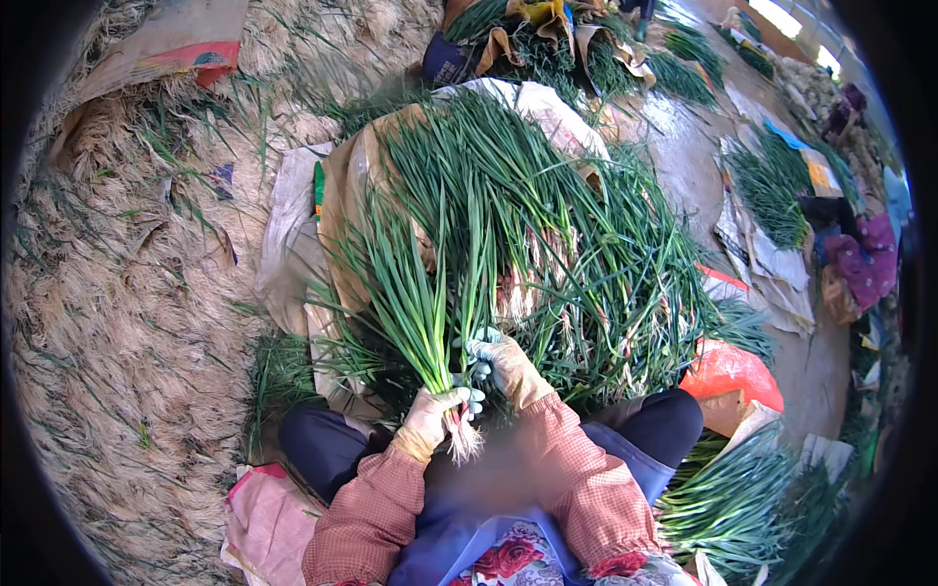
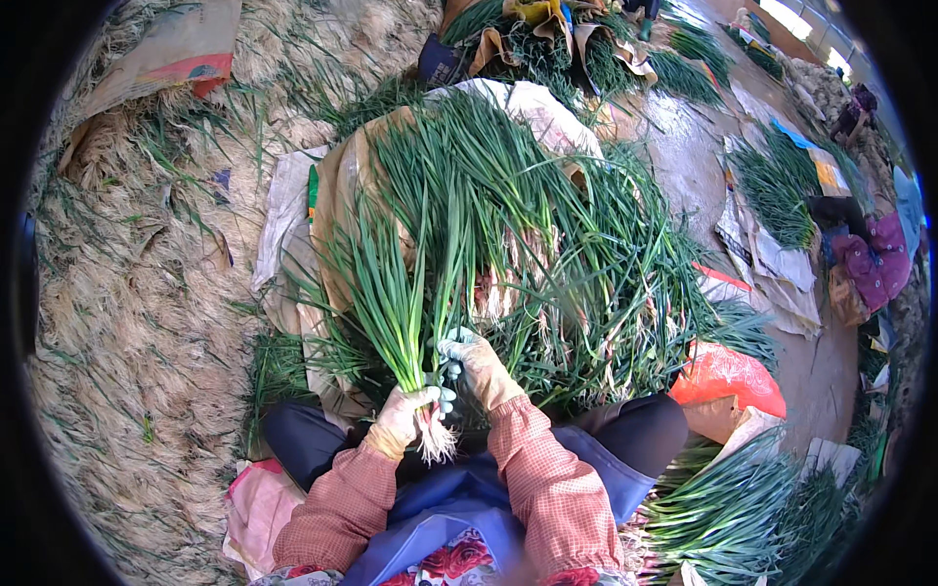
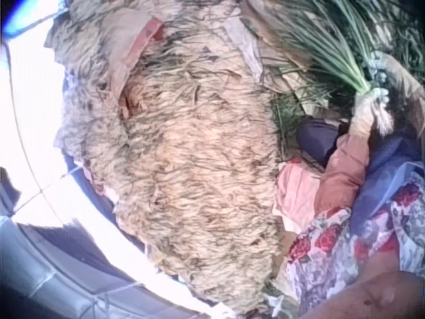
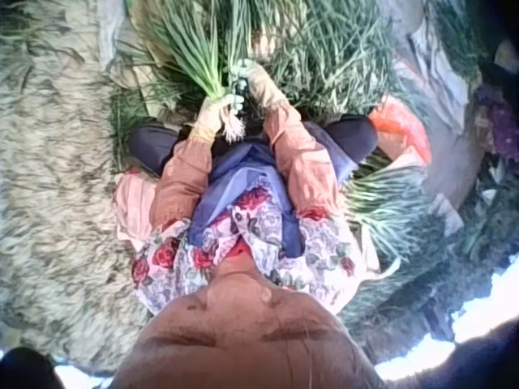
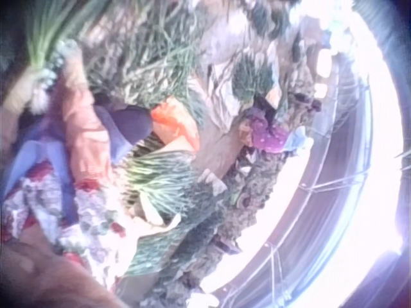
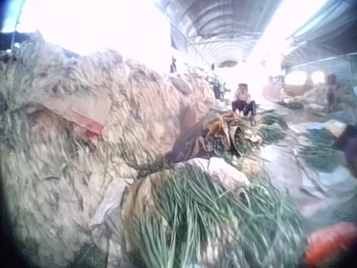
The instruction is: The person gathers green onions, aligns the roots, and ties them into bundles using a rubber band. The person places the finished bundles into a sack.
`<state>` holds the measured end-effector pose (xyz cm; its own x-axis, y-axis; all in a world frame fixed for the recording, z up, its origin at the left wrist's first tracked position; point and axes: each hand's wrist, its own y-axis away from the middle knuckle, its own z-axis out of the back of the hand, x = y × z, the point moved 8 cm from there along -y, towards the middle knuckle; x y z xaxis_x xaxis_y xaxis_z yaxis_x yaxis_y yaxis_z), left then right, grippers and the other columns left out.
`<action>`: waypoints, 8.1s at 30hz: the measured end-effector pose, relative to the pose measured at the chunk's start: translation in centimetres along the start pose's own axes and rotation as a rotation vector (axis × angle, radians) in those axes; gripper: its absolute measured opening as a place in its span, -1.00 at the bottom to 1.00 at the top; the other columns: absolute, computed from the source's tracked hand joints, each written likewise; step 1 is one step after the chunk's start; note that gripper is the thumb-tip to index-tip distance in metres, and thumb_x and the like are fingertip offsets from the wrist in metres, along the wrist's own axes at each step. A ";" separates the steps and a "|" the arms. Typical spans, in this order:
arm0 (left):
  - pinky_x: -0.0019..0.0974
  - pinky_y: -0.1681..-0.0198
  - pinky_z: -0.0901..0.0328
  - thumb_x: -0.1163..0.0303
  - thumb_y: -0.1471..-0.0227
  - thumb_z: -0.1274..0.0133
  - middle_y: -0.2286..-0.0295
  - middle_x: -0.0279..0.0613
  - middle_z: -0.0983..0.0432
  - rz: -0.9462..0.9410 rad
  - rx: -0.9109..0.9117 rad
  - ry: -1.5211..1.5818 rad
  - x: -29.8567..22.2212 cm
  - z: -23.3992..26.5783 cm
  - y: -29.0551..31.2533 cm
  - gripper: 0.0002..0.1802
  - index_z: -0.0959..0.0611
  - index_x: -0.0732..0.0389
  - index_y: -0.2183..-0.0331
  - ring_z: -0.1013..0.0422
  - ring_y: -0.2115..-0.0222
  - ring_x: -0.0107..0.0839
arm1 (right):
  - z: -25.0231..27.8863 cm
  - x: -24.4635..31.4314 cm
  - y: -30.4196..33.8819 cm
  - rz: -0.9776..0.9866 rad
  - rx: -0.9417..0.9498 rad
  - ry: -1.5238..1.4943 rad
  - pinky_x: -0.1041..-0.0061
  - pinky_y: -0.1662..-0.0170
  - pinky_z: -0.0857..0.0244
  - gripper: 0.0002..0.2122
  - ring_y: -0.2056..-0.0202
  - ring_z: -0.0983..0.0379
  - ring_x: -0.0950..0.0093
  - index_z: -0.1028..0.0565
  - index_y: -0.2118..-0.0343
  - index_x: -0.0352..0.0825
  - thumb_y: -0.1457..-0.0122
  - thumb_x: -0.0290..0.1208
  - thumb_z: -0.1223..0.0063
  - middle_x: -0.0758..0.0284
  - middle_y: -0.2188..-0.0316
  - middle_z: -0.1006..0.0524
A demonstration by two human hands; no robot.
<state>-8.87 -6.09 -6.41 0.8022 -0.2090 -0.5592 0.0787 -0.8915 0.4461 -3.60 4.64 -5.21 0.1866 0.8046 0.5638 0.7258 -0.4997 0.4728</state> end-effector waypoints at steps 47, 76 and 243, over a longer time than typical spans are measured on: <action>-0.45 0.50 -0.36 0.69 0.11 -0.05 0.46 -0.29 -0.47 -0.265 -0.243 -0.063 -1.9 0.6 -5.7 -0.77 -0.50 0.26 0.32 -0.44 0.50 -0.43 | 0.4 3.4 -3.6 0.286 -0.281 1.543 0.45 0.30 -0.39 -0.58 0.44 -0.51 0.42 -0.45 0.10 -0.41 -0.05 -0.21 -0.15 0.22 0.41 -0.58; -0.27 0.50 -0.42 0.60 0.06 -0.03 0.50 -0.13 -0.49 -0.253 -0.357 0.224 -0.8 1.1 -2.2 -0.76 -0.47 0.29 0.25 -0.47 0.55 -0.29 | 3.0 -2.2 -2.1 0.297 -0.409 -0.283 0.54 0.61 -0.28 -0.79 0.53 -0.43 0.51 -0.50 0.18 -0.31 -0.10 -0.47 -0.07 0.39 0.38 -0.54; -0.38 0.42 -0.41 0.53 0.04 -0.03 0.25 0.03 -0.49 -0.440 0.009 0.095 -12.9 0.0 -1.8 -0.24 -0.10 0.26 -0.18 -0.46 0.45 -0.34 | -3.9 6.0 -1.1 -0.357 0.119 1.615 0.40 0.12 -0.38 -0.60 0.39 -0.55 0.44 -0.41 0.00 -0.27 -0.15 -0.17 0.04 0.22 0.28 -0.58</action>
<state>-19.34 -1.73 0.02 0.7444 0.2288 -0.6273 0.4199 -0.8908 0.1734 -5.87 8.79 0.24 -0.7690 -0.3135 0.5571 0.6360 -0.2879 0.7160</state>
